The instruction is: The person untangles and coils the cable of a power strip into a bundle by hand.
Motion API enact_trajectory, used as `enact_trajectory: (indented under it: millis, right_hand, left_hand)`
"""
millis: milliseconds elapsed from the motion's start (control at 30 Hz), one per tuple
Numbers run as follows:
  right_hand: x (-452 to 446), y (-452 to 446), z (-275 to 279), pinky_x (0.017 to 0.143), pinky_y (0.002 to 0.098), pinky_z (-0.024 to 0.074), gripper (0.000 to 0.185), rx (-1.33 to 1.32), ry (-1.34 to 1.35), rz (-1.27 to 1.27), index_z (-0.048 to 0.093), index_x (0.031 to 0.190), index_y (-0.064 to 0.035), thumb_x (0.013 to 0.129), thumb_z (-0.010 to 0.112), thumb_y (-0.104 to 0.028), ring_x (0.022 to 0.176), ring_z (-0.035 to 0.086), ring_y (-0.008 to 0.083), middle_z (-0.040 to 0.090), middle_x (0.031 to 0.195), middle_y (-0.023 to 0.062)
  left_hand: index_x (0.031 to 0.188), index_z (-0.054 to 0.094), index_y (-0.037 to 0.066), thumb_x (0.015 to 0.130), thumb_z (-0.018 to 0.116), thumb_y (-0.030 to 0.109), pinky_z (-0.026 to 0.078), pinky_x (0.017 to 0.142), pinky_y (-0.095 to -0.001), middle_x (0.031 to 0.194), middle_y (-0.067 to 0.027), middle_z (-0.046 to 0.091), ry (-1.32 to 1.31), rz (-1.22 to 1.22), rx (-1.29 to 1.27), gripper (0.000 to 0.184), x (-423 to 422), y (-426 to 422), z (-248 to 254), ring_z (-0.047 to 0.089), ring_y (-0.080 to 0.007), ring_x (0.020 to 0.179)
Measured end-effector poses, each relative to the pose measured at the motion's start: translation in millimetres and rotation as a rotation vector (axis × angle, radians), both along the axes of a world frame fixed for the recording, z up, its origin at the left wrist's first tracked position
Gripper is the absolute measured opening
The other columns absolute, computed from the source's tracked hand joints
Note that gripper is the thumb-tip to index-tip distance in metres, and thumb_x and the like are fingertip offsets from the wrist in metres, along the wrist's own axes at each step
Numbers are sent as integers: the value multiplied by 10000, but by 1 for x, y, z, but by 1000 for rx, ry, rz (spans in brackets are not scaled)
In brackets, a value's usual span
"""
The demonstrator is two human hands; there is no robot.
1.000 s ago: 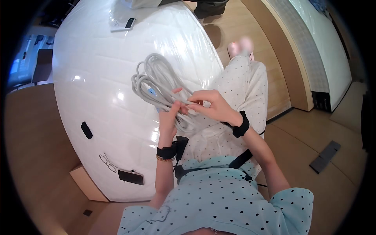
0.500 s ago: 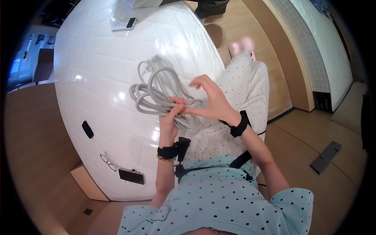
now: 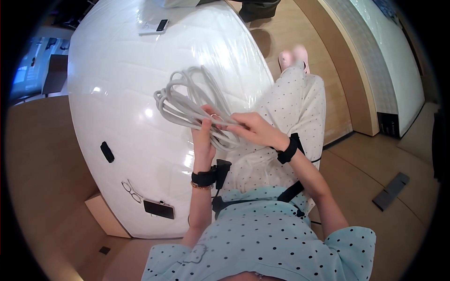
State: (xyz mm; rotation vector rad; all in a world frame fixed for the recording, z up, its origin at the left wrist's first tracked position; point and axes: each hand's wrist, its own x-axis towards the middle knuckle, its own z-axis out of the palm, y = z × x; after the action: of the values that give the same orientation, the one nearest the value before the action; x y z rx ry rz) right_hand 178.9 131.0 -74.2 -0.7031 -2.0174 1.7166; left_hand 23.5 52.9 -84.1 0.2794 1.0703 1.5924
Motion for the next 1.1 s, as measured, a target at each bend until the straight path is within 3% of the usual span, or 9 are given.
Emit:
enact_trajectory:
  millis: [233,333,433,533,633,767,867,1000,1100]
  right_hand:
    - [-3,5,-1,541,338,385,237,-45,-40,233,573,863,-6,885,525,-237,544,500,216,514,614,129]
    - [-4,9,3,572,344,404,233,-115,-82,293,573,872,-10,879,528,-239,583,532,225,560,662,121]
    - [-9,8,-7,590,337,419,262,-148,-33,289,570,874,0,856,562,-261,605,540,241,579,710,132]
    - [-11,3,-14,671,275,449,274,2,-59,164,562,947,-7,829,631,-244,726,565,167,583,807,103]
    - [-8,19,-15,752,267,462,314,95,85,-139,576,967,-23,778,691,-246,813,577,158,595,884,84]
    - [-14,35,-39,709,254,475,321,47,-232,-286,595,919,-2,774,699,-269,784,591,146,618,876,74]
    - [-41,29,-75,644,258,480,328,-101,-326,-209,597,862,34,787,682,-274,700,590,144,633,799,94]
    - [-58,28,-79,520,249,432,304,-403,-423,78,588,798,33,846,610,-266,584,562,120,608,665,80]
    - [-51,17,-90,502,298,438,223,-403,-243,-343,538,811,18,847,564,-201,556,593,173,607,617,107]
  left_hand:
    - [1057,538,38,679,770,367,449,804,-273,1163,-110,516,117,-126,125,552,3,2,1,522,-146,992]
    - [966,557,51,691,757,309,400,926,-332,1220,-139,509,191,-137,211,427,2,4,2,483,-227,1123]
    - [867,543,54,736,711,232,345,999,-400,1174,-158,549,70,-239,158,278,-4,-4,-4,453,-298,1180]
    - [809,509,57,780,651,202,322,1018,-456,1061,-186,597,65,-241,183,205,-11,-9,-9,428,-331,1207]
    - [792,471,73,807,610,217,338,997,-458,835,-151,606,-80,-95,169,201,-12,-13,2,515,-312,1074]
    - [764,387,122,842,556,261,381,922,-404,572,9,408,-177,-130,331,232,-20,-26,-12,486,-179,701]
    - [755,391,122,846,565,282,387,898,-393,565,6,418,-187,-186,356,254,-15,-29,-14,501,-187,701]
    - [741,403,121,862,566,296,391,883,-396,555,7,410,-69,-318,296,268,-9,-27,-3,518,-189,704]
    - [740,417,113,894,540,279,406,863,-394,568,9,412,-39,-299,130,257,-10,-25,2,536,-192,719]
